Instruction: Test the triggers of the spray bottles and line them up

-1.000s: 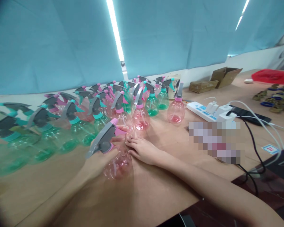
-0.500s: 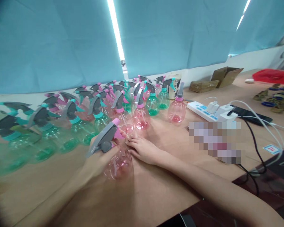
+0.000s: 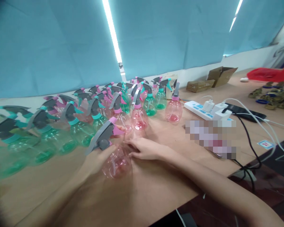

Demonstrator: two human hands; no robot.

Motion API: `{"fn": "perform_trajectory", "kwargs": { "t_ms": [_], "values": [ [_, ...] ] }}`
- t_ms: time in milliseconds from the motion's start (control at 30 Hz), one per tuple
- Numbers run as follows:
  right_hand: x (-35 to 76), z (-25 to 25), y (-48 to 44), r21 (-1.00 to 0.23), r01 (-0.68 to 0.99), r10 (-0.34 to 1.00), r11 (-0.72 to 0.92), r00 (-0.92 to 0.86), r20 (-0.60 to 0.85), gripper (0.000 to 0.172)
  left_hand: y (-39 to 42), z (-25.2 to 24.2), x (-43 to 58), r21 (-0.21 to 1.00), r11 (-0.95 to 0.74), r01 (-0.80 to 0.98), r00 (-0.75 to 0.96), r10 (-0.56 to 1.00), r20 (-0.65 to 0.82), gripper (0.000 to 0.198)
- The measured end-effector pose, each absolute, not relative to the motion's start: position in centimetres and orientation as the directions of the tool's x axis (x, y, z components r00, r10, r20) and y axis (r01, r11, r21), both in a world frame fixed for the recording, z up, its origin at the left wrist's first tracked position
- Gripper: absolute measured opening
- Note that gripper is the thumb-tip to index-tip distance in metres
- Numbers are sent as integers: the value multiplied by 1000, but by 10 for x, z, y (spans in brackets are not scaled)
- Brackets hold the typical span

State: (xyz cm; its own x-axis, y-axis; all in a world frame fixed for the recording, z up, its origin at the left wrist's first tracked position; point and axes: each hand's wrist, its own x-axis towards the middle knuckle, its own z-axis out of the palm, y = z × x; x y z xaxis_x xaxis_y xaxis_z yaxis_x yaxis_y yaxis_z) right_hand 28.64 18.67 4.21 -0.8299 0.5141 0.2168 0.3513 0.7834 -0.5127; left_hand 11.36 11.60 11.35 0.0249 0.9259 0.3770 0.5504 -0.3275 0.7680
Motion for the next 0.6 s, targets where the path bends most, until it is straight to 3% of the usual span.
{"fn": "perform_trajectory", "kwargs": {
  "t_ms": [100,267,433,600],
  "values": [
    [303,58,176,-632,326,507,703,-853,123,53,117,108,116,781,-302,547,-5,931,364,21],
    [314,68,143,-862,84,523,500,-822,224,74,124,97,133,793,-319,518,-66,910,409,20],
    [320,63,125,-796,212,739,567,-558,378,79,138,90,170,736,-413,537,-47,856,515,14],
    [342,52,132,-801,335,849,496,-382,365,73,158,89,209,704,-482,522,28,834,551,20]
  ]
}}
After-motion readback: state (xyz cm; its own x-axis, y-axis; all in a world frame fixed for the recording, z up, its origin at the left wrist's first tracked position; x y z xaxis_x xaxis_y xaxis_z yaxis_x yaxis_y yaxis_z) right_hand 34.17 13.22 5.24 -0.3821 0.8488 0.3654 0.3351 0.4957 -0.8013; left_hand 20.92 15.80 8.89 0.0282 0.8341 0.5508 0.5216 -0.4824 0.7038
